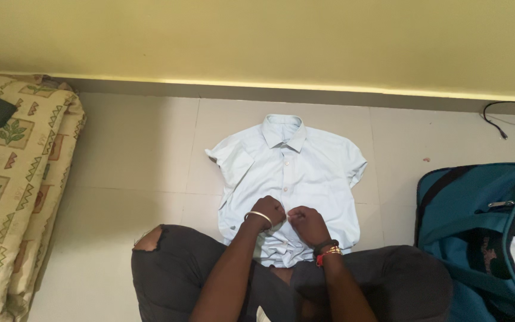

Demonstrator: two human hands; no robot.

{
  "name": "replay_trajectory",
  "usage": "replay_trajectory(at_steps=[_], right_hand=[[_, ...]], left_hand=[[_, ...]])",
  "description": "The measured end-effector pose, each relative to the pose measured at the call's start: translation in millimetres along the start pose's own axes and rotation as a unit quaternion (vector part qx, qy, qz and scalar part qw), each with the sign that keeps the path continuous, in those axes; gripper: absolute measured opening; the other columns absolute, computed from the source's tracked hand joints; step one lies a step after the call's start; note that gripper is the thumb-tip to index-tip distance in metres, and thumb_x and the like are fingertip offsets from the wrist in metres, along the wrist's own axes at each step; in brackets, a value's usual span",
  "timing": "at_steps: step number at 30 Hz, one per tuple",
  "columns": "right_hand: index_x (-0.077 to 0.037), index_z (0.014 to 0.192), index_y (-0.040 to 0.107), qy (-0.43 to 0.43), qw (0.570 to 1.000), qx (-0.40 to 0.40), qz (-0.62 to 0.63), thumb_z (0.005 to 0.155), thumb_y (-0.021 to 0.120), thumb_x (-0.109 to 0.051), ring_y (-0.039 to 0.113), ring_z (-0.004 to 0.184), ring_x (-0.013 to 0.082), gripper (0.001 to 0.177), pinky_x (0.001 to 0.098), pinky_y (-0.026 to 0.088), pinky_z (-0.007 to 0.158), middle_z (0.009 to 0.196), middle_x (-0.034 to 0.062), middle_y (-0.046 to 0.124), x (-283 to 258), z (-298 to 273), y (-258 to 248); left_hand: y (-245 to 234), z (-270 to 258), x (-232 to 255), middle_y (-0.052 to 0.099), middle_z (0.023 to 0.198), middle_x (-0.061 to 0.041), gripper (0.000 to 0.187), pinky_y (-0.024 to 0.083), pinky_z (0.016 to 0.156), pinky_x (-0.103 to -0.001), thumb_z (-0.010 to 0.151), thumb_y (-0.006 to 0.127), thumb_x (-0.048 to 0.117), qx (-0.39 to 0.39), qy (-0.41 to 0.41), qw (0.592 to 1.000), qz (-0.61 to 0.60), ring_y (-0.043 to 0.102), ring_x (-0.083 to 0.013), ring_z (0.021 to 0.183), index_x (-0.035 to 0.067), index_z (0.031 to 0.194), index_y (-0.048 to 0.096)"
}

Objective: The person takes a shirt out of a bag, spreads it on the floor, and begins folding it by buttoning the front.

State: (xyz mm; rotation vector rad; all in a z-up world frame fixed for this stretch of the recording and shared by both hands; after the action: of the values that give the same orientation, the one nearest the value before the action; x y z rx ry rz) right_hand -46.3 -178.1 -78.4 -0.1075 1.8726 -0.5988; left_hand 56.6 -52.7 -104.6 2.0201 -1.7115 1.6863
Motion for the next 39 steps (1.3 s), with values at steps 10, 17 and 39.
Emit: replay_trajectory(at_steps=[10, 17, 39], right_hand=[[-0.003, 0.1, 0.077, -0.034, 0.999, -0.037, -0.019, 0.081, 0.078, -0.014, 0.076, 0.08, 0.0177, 0.022, 0.0301, 0.058, 0.074, 0.087, 0.0115, 0.08, -14.9, -3.4, 4.7], [-0.004, 0.091, 0.073, -0.021, 0.998, 0.008, -0.059, 0.077, 0.08, -0.012, 0.073, 0.073, 0.0191, 0.017, 0.0312, 0.058, 0.069, 0.078, 0.0087, 0.076, -4.4, -2.1, 15.8], [-0.012, 0.103, 0.066, -0.067, 0.962, -0.058, -0.259, 0.085, 0.073, -0.03, 0.069, 0.095, 0.0343, 0.026, 0.046, 0.054, 0.081, 0.096, 0.012, 0.072, -13.4, -0.4, 19.7]], left_hand=[[-2.7, -0.2, 4.4, 0.076, 0.089, -0.018, 0.02, 0.059, 0.084, -0.04, 0.074, 0.073, 0.026, -0.019, -0.022, 0.999, 0.029, 0.074, -0.0331, 0.087, 0.007, 0.077, 0.079], [8.2, 7.9, -1.8, 0.074, 0.094, -0.023, 0.025, 0.059, 0.084, -0.044, 0.08, 0.067, 0.026, -0.018, -0.022, 0.997, 0.075, 0.073, -0.0377, 0.091, 0.003, 0.082, 0.077], [20.9, -45.4, 42.0, 0.071, 0.117, -0.017, 0.039, 0.051, 0.094, -0.052, 0.086, 0.069, 0.031, -0.132, 0.103, 0.923, 0.346, 0.067, -0.0342, 0.112, 0.009, 0.117, 0.07]])
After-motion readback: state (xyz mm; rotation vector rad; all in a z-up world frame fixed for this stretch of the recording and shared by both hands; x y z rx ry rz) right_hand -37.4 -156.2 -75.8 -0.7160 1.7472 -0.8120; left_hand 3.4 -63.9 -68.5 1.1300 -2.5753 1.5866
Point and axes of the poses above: each hand's wrist, its own z-axis towards the middle knuckle, its own y-axis out of the palm, x = y × z, the point moved 8 cm from there along z, towards the middle knuckle
